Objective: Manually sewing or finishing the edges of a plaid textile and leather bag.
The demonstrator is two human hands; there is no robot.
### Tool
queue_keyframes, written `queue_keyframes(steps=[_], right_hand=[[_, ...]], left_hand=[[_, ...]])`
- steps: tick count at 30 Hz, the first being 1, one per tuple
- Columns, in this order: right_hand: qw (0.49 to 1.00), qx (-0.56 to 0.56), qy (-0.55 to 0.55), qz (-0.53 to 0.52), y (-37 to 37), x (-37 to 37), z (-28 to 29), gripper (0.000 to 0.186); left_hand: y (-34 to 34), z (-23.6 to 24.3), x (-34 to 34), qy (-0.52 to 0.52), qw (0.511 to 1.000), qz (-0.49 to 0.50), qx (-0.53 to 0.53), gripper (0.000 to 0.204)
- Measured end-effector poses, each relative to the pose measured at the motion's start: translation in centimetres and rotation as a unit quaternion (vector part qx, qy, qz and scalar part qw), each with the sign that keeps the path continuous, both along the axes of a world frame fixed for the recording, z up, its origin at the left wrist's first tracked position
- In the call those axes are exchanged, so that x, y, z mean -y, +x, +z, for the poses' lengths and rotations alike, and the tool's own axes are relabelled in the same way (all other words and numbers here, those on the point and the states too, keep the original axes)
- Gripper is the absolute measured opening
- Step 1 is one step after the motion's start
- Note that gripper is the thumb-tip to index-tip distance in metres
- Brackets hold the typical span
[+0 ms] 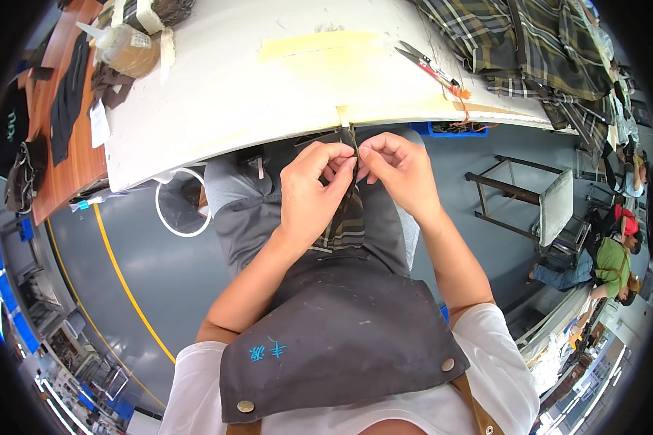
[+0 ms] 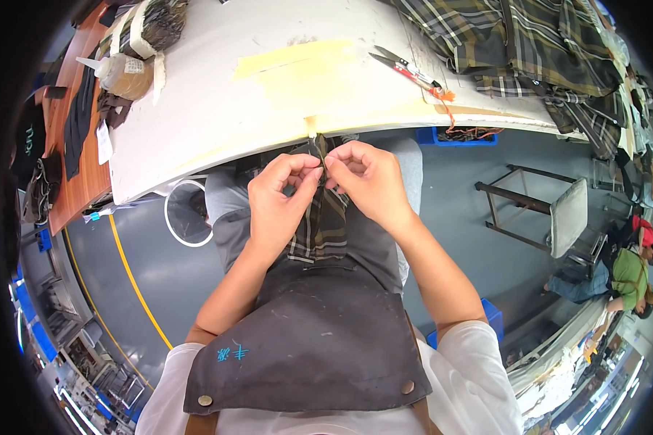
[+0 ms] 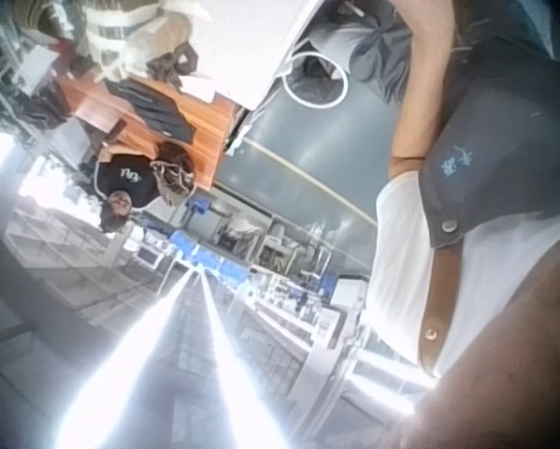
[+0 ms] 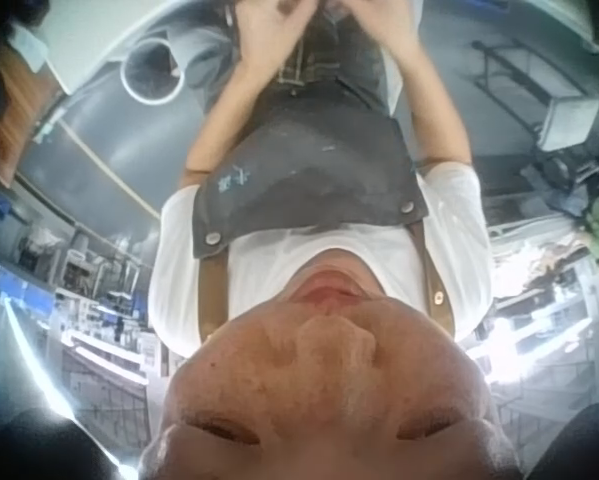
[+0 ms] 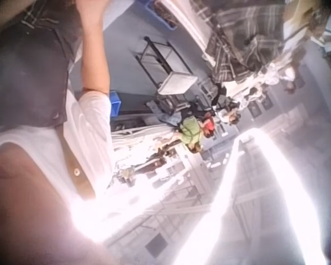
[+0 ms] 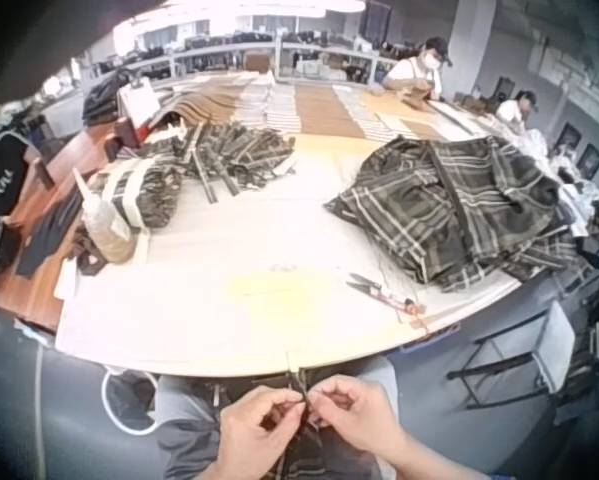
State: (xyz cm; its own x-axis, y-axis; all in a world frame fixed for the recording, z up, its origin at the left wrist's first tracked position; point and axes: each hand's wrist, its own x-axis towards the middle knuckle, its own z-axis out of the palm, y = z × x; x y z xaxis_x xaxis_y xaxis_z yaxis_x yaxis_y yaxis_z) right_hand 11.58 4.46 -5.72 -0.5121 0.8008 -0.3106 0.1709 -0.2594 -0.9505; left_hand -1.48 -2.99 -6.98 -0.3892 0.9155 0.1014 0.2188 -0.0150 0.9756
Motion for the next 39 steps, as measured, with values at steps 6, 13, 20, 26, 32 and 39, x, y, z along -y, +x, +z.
queue_keyframes(steps=[6, 13, 20, 26, 32, 39], right_hand=[[0.999, -0.005, -0.01, 0.041, 0.2, -0.9, 0.3, 0.01], [0.998, -0.008, -0.018, 0.065, 0.4, -1.6, 0.3, 0.011], [0.998, -0.016, -0.027, 0.056, 0.3, -1.4, 0.0, 0.01], [0.997, 0.016, 0.065, 0.032, -0.3, -0.7, 0.3, 0.008], [0.969, 0.057, 0.239, 0.022, -0.8, -1.1, 0.3, 0.007], [0.967, 0.052, 0.245, 0.035, -0.9, -1.1, 0.7, 0.006]], left_hand=[[-0.1, 0.5, -0.2, -0.021, 1.0, 0.004, 0.007, 0.011], [-0.3, 1.7, -0.7, -0.069, 0.997, -0.008, -0.042, 0.007], [0.0, 1.0, -1.1, -0.131, 0.986, 0.027, 0.095, 0.005], [-0.2, 0.7, -1.0, -0.163, 0.962, 0.03, 0.218, 0.004], [-0.3, 0.6, -1.0, -0.14, 0.978, 0.031, 0.153, 0.006], [-0.6, 1.3, -1.8, -0.075, 0.993, 0.015, -0.089, 0.007]])
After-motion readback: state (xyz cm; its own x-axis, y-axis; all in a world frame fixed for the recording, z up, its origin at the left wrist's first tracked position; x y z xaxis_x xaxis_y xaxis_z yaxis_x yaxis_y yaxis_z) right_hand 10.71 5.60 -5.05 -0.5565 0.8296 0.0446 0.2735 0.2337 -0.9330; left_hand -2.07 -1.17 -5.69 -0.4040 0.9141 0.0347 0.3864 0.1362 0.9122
